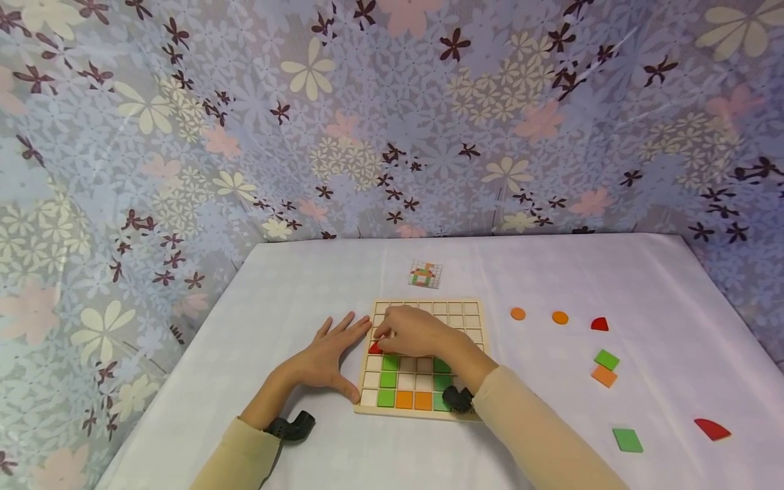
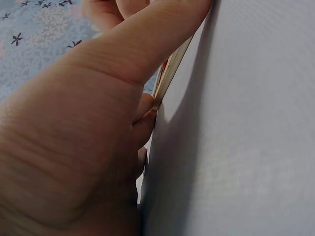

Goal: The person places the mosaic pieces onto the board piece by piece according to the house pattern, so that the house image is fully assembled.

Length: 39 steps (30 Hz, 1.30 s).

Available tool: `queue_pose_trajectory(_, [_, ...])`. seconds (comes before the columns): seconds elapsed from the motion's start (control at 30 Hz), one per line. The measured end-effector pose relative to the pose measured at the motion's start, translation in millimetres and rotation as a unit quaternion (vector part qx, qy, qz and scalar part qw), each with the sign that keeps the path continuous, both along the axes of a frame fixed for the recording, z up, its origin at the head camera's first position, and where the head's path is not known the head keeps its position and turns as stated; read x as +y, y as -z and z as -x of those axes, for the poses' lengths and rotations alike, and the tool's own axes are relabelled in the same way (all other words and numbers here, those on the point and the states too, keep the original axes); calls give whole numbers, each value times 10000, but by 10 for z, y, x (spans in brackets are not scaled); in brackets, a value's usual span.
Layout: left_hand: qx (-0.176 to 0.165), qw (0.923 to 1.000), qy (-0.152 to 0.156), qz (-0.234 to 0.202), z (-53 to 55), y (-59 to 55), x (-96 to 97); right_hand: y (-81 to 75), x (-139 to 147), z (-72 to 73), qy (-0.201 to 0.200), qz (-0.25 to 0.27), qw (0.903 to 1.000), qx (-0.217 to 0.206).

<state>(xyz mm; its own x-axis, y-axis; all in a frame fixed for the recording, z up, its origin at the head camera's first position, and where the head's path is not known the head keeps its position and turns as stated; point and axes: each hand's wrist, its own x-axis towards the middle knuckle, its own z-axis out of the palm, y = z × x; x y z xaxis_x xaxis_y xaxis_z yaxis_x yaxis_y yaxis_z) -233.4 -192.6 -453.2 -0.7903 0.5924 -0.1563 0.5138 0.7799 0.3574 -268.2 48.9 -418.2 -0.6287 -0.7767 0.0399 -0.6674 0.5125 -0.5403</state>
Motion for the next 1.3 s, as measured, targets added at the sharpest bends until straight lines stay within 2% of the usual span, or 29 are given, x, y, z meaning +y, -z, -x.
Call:
queue_pose_trajectory(0.27, [45, 10000, 22, 22, 0, -13, 6, -118, 259, 22, 214, 441, 9979, -431])
queue_pose_trajectory(0.4, [47, 10000, 1, 11, -4, -23, 25, -130, 453, 21, 226, 657, 9960, -570])
queue_pose_trajectory(0.67, [60, 10000, -50, 0, -5, -11, 19, -106, 804, -20, 587, 620, 9928, -837])
queue_pose_trajectory(0.97, [203, 9998, -10, -83, 15, -12, 25, -157, 1128, -110, 881, 431, 9934, -590])
queue_pose_trajectory(1.17, [21, 10000, -44, -36, -24, -27, 15, -93, 1369, -217, 973, 393, 9921, -680])
queue_pose_trajectory(1.3, [124, 9999, -24, -81, -29, -6, -5, -52, 1506, -293, 994, 390, 9923, -628])
